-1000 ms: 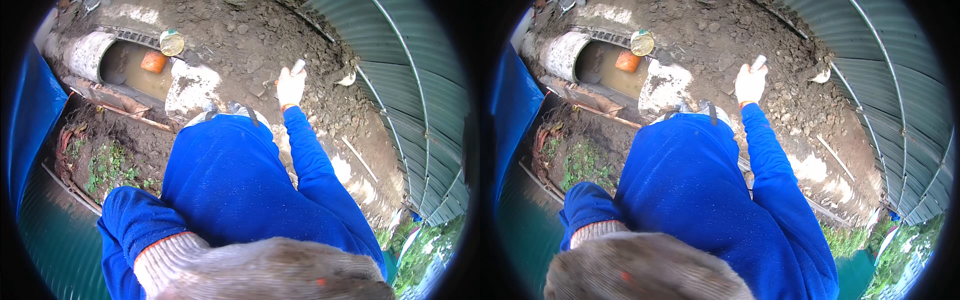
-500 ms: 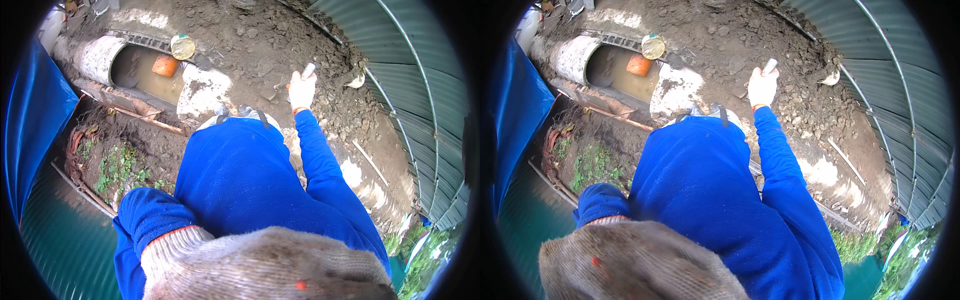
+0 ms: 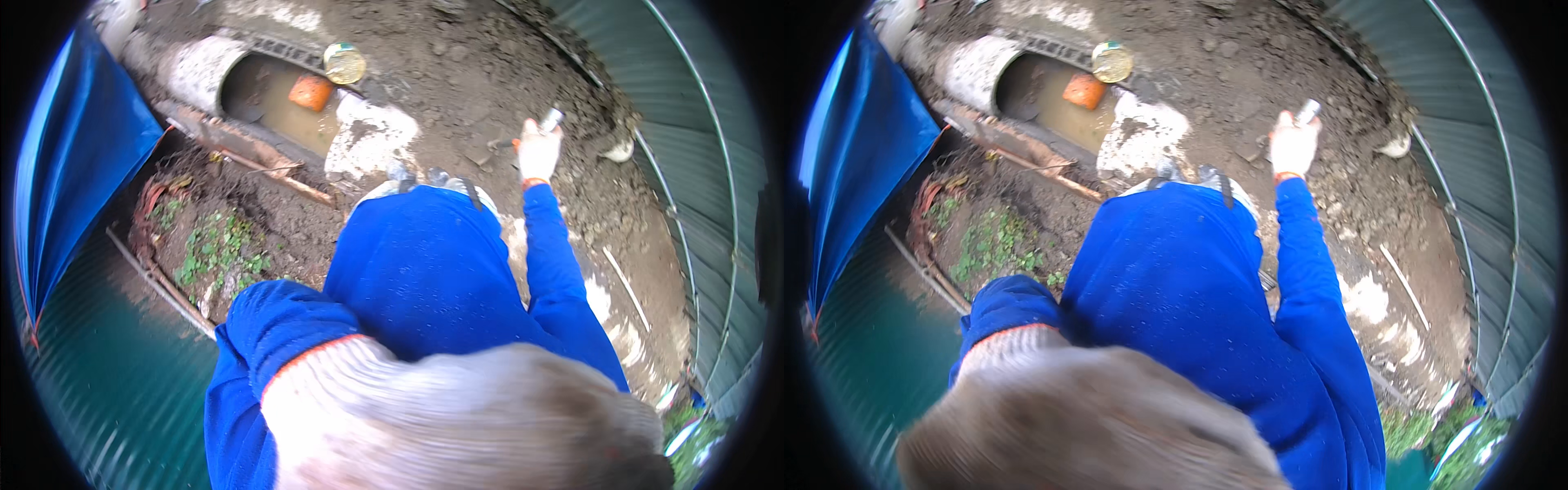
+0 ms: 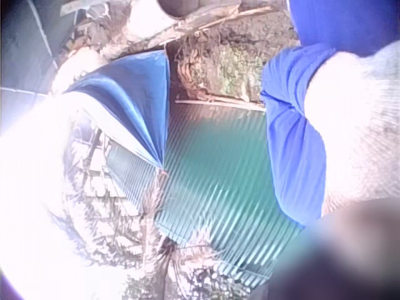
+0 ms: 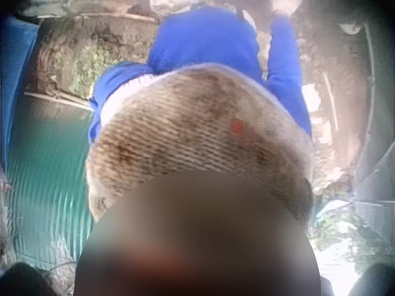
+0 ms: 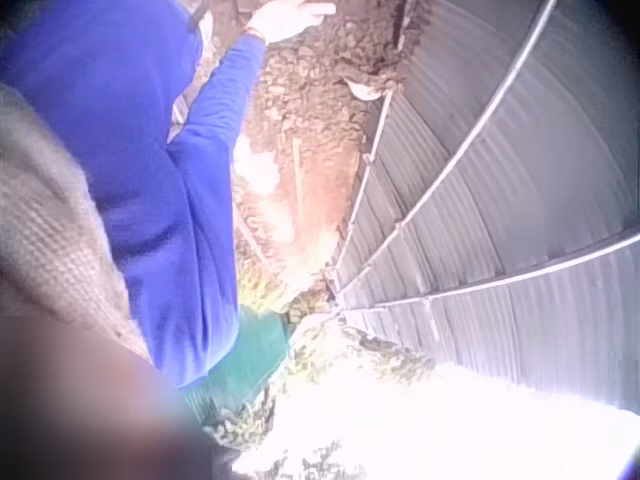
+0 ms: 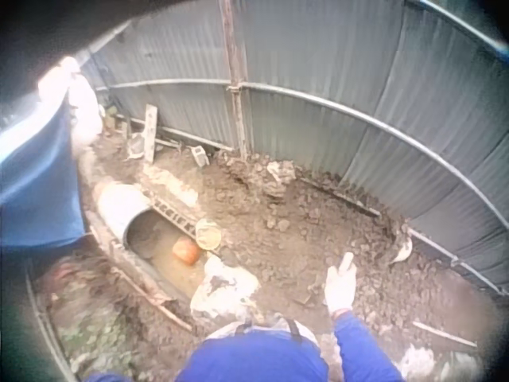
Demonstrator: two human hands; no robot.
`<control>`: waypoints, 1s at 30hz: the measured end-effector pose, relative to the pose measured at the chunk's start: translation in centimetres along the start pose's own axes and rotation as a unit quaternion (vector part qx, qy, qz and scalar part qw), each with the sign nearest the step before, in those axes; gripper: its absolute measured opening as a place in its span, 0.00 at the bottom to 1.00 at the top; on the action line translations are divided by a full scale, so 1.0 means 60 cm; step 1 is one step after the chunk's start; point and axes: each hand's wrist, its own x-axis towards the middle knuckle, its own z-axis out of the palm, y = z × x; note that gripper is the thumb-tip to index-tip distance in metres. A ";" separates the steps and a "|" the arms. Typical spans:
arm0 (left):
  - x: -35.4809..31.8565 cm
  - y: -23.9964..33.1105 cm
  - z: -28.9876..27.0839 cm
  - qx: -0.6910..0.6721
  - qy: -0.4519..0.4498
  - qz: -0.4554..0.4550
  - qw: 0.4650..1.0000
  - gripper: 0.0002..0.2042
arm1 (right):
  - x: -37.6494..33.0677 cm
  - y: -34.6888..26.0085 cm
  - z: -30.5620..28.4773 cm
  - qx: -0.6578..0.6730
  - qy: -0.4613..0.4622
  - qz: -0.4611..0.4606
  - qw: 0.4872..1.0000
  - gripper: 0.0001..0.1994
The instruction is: The person uses a shovel to dig and move soil within a narrow, covered outdoor area. They repeatedly scoop soil and transfer it into a trench beside a concrete drainage pipe.
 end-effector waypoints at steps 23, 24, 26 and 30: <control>-0.081 0.097 -0.096 0.023 -0.104 0.007 0.994 0.17 | -0.013 -0.022 -0.021 0.027 -0.001 0.058 0.998 0.26; -0.092 0.099 -0.094 0.026 -0.092 0.026 0.995 0.16 | -0.013 -0.025 -0.020 0.041 0.004 0.066 0.997 0.26; -0.113 0.103 -0.096 0.036 -0.071 0.055 0.995 0.15 | -0.013 -0.029 -0.015 0.047 0.009 0.075 0.996 0.30; -0.123 0.118 -0.107 0.080 -0.025 0.088 0.993 0.13 | -0.009 -0.035 0.000 0.035 0.014 0.092 0.995 0.34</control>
